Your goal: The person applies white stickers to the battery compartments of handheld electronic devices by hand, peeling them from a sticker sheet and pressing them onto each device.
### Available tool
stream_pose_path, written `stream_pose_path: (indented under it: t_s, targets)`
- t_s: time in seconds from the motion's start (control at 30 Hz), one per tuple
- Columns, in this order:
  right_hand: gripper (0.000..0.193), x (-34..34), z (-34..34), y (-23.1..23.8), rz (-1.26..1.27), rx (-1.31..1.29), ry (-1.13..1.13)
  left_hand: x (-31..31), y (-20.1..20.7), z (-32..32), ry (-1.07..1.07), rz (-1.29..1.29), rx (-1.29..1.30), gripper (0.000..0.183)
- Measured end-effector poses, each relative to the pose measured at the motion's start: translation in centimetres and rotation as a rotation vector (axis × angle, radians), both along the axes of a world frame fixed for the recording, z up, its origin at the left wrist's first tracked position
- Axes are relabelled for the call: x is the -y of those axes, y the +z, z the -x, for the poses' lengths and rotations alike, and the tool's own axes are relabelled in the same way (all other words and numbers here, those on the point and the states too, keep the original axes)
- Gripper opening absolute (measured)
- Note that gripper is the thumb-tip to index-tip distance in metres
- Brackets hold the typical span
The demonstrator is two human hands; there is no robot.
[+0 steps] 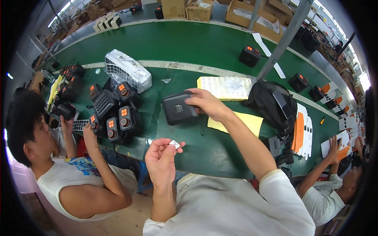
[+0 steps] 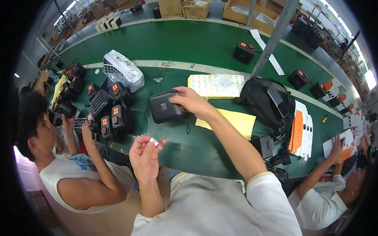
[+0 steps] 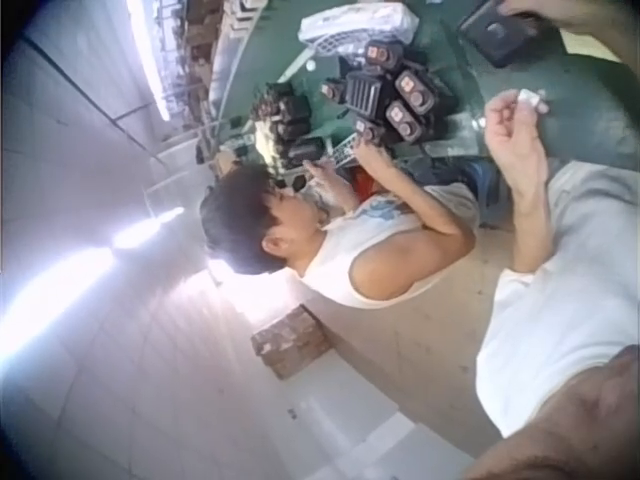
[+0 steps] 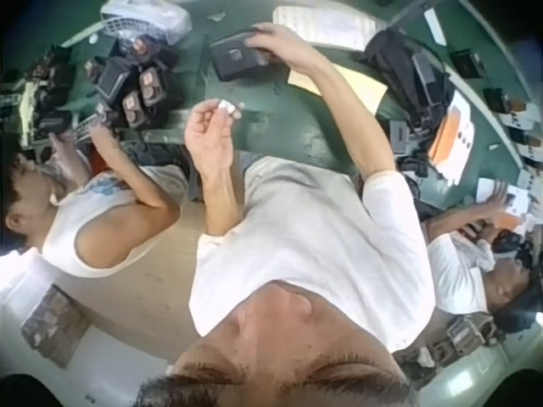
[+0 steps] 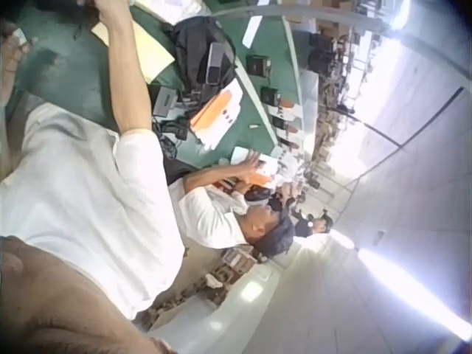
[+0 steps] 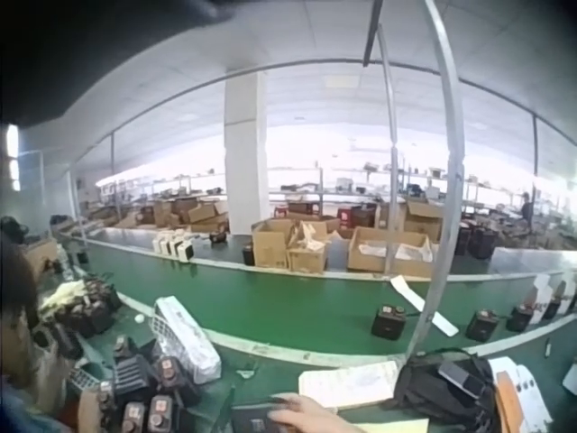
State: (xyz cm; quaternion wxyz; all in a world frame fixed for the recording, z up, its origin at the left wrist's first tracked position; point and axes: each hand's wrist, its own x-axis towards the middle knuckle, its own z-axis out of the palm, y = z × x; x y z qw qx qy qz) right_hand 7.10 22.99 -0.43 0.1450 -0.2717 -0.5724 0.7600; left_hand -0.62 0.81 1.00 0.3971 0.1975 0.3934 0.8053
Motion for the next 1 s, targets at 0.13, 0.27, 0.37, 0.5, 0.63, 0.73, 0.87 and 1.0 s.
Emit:
stream_pose_path:
  t_s: [0.13, 0.27, 0.37, 0.5, 0.63, 0.73, 0.87, 1.0]
  targets:
    - [0.051, 3.8, -6.3, 0.5, 0.518, -0.258, -0.344, -1.4, 0.5, -0.3, -0.083, -0.016, -0.005, 0.021]
    - [0.058, 6.3, -9.6, -0.8, 0.53, -0.319, -0.455, -3.5, 1.8, -2.7, -0.259, 0.039, -0.015, 0.024]
    - [0.061, 7.2, -10.7, -0.7, 0.486, -0.368, -0.445, -4.3, 2.4, -4.4, -0.36, 0.079, -0.217, 0.035]
    - [0.054, 7.1, -11.8, -0.4, 0.441, -0.416, -0.398, -4.6, 3.1, -5.4, -0.358, 0.093, -0.329, 0.036]
    - [0.056, 7.0, -12.3, -0.3, 0.34, -0.385, -0.418, -4.7, 3.3, -5.8, -0.349, 0.144, -0.453, 0.038]
    - [0.058, 7.0, -12.4, -0.5, 0.28, -0.356, -0.422, -4.4, 3.5, -5.9, -0.342, 0.166, -0.534, 0.038]
    - [0.058, 6.9, -12.7, -0.8, 0.236, -0.352, -0.389, -4.3, 3.5, -5.9, -0.355, 0.193, -0.596, 0.04]
    - [0.05, 7.0, -12.8, -0.9, 0.256, -0.408, -0.38, -4.2, 3.3, -5.9, -0.363, 0.195, -0.604, 0.04]
